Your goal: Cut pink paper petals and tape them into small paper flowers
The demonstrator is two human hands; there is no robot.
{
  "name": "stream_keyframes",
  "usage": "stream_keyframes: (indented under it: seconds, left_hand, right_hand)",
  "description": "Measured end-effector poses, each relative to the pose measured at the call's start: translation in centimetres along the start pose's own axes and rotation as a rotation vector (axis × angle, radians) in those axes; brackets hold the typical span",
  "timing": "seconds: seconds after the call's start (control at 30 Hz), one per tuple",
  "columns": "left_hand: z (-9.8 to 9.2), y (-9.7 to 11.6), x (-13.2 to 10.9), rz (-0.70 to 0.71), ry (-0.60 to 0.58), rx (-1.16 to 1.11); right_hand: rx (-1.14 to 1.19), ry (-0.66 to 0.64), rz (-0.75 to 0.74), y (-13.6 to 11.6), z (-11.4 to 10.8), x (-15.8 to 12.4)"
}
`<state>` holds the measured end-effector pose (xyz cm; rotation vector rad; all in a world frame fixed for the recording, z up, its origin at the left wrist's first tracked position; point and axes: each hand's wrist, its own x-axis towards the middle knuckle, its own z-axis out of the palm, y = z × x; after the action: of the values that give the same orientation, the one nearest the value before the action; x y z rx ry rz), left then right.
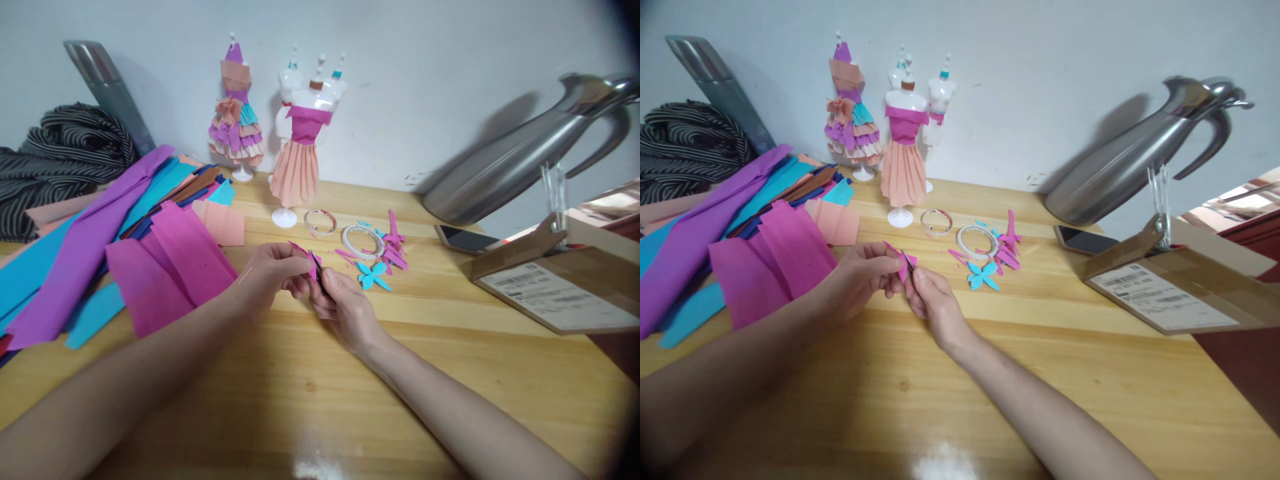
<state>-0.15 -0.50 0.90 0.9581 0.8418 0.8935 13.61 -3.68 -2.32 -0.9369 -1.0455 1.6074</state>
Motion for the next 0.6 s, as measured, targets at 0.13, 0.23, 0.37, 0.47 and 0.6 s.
stream_keyframes:
  seconds: [0.13, 0.23, 0.37, 0.47, 0.6]
  left_hand:
    - [-0.1, 0.2, 0.0, -0.005, 0.005, -0.005]
    - [-0.2, 0.5, -0.1, 0.007, -0.011, -0.011]
    - [-0.4, 0.8, -0.1, 0.011, -0.038, -0.005]
    - [-0.9, 0.8, 0.2, -0.009, -0.101, 0.034]
    - [-1.8, 1.4, 0.7, -0.009, -0.071, 0.122]
  right_hand:
    - [-0.005, -0.016, -0.008, -0.1, 0.0, 0.0]
    - [0.001, 0.0, -0.005, -0.1, -0.1, 0.1]
    - [0.002, 0.029, 0.009, 0.0, -0.1, 0.1]
    - [0.022, 0.04, 0.007, -0.1, -0.2, 0.2]
    - [0.034, 0.135, -0.12, -0.5, -1.3, 0.9]
